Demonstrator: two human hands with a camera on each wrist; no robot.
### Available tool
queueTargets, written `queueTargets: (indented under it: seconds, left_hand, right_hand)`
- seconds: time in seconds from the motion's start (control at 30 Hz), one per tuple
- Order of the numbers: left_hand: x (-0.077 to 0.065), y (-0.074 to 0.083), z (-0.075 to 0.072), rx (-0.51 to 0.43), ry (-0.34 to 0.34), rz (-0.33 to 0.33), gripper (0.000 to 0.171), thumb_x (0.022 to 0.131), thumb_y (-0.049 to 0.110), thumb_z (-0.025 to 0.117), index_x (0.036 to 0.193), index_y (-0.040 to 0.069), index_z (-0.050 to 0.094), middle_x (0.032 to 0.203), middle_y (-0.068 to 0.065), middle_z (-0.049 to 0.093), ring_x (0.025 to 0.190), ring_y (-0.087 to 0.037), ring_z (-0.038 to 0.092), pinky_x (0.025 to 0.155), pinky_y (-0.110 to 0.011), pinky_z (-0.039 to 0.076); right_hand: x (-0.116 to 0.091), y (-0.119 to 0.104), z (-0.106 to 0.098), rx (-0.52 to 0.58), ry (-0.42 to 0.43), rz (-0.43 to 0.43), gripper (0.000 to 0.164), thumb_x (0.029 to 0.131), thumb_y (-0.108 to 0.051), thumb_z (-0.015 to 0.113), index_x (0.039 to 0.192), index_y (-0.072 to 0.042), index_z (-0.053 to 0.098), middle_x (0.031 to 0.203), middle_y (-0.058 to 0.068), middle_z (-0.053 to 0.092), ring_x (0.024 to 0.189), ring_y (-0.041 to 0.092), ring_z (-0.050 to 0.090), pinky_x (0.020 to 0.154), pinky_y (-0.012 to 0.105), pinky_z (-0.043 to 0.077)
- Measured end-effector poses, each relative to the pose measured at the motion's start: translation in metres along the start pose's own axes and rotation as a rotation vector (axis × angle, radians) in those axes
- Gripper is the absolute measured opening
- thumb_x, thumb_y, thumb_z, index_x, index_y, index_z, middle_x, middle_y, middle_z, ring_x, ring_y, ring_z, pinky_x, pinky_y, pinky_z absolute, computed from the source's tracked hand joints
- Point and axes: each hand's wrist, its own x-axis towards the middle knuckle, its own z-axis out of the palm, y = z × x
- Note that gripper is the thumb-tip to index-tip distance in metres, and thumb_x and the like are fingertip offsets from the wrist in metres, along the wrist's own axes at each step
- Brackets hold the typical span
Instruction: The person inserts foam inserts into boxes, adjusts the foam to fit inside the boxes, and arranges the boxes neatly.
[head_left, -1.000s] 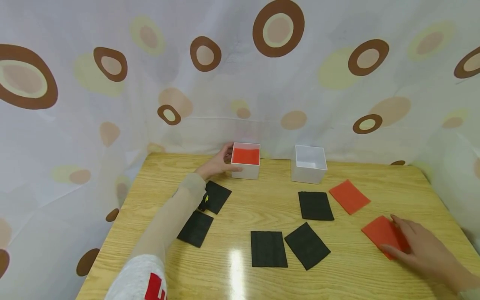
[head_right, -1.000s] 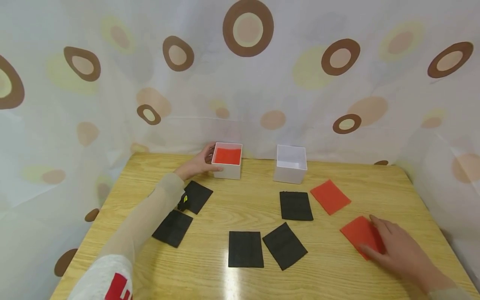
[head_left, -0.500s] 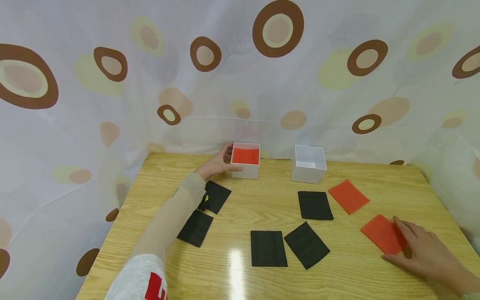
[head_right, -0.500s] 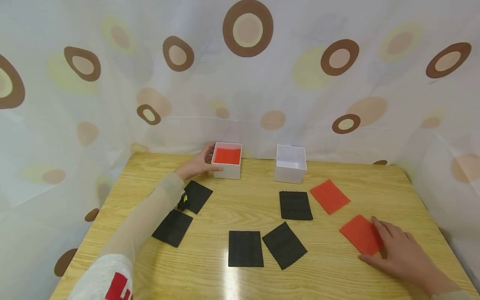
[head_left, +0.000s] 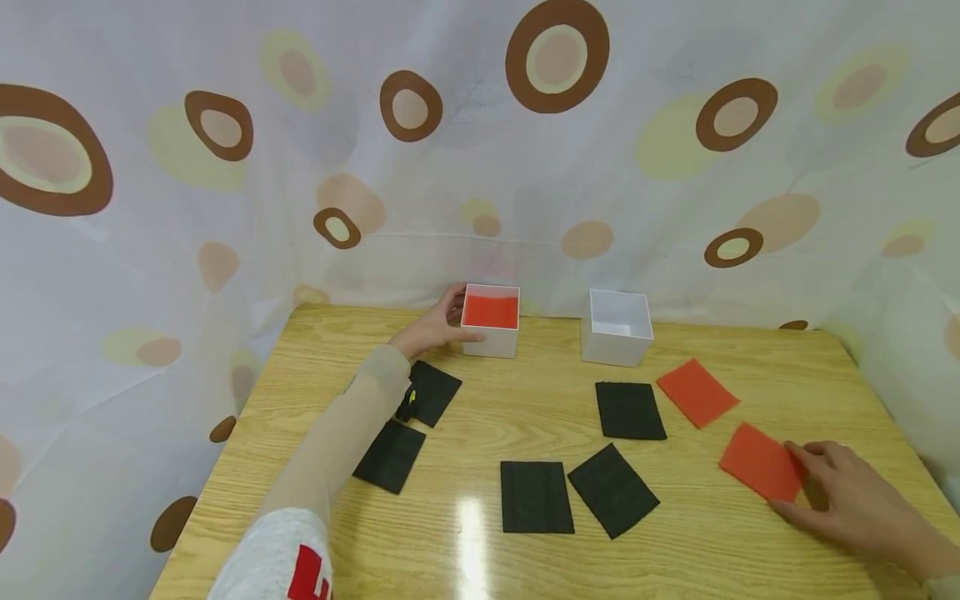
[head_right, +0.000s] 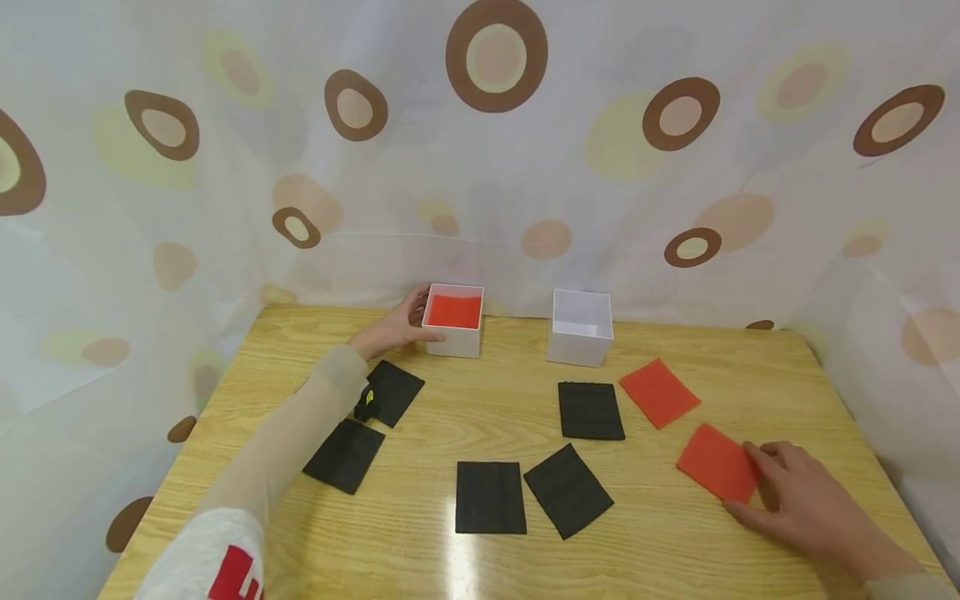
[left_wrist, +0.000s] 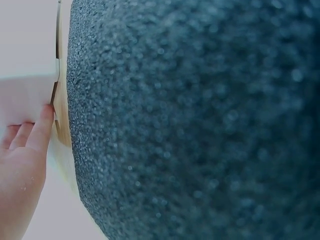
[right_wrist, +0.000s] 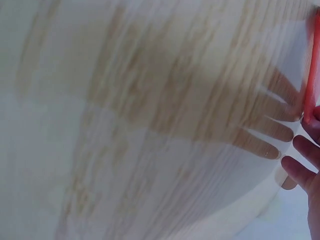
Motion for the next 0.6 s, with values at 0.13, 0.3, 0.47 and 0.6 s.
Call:
queueTargets:
  seconds: [0.13, 0.3, 0.47, 0.6]
  left_hand:
    - [-0.0008, 0.0013, 0.0002, 0.002, -0.010, 0.009, 0.101, 0.090, 0.013, 0.083, 0.165, 0.019, 0.015, 0.164, -0.007, 0.031, 0.153, -0.029, 0.029, 0.125, -0.046, 0.028]
    - [-0.0016, -0.0016, -0.0013, -0.030, -0.028, 0.017, 0.100, 0.091, 0.011, 0.082, 0.165, 0.019, 0.015, 0.163, -0.007, 0.031, 0.153, -0.028, 0.029, 0.123, -0.046, 0.030]
    - [-0.0008, -0.0028, -0.0019, -0.034, -0.025, 0.020, 0.101, 0.090, 0.011, 0.082, 0.165, 0.019, 0.014, 0.164, -0.007, 0.031, 0.153, -0.028, 0.029, 0.124, -0.046, 0.029]
    - [0.0008, -0.0022, -0.0017, -0.015, -0.017, 0.018, 0.103, 0.089, 0.013, 0.083, 0.165, 0.019, 0.014, 0.164, -0.007, 0.030, 0.154, -0.029, 0.028, 0.125, -0.046, 0.028]
  right_hand:
    - [0.0004, -0.0008, 0.0006, 0.002, 0.034, -0.020, 0.087, 0.079, -0.052, 0.088, 0.131, 0.011, 0.060, 0.118, 0.025, 0.058, 0.101, 0.043, 0.059, 0.081, 0.062, 0.053]
    - [0.0014, -0.0007, 0.0000, 0.020, 0.069, -0.055, 0.086, 0.079, -0.050, 0.088, 0.133, 0.009, 0.056, 0.121, 0.026, 0.060, 0.103, 0.045, 0.060, 0.083, 0.065, 0.052]
    - [0.0045, -0.0022, -0.0056, 0.031, 0.022, -0.052, 0.084, 0.085, -0.050, 0.084, 0.135, 0.010, 0.056, 0.120, 0.026, 0.063, 0.101, 0.047, 0.064, 0.081, 0.065, 0.053]
    - [0.0063, -0.0054, -0.0084, 0.032, 0.040, -0.079, 0.079, 0.083, -0.046, 0.086, 0.132, 0.009, 0.059, 0.117, 0.024, 0.065, 0.098, 0.044, 0.066, 0.080, 0.063, 0.055]
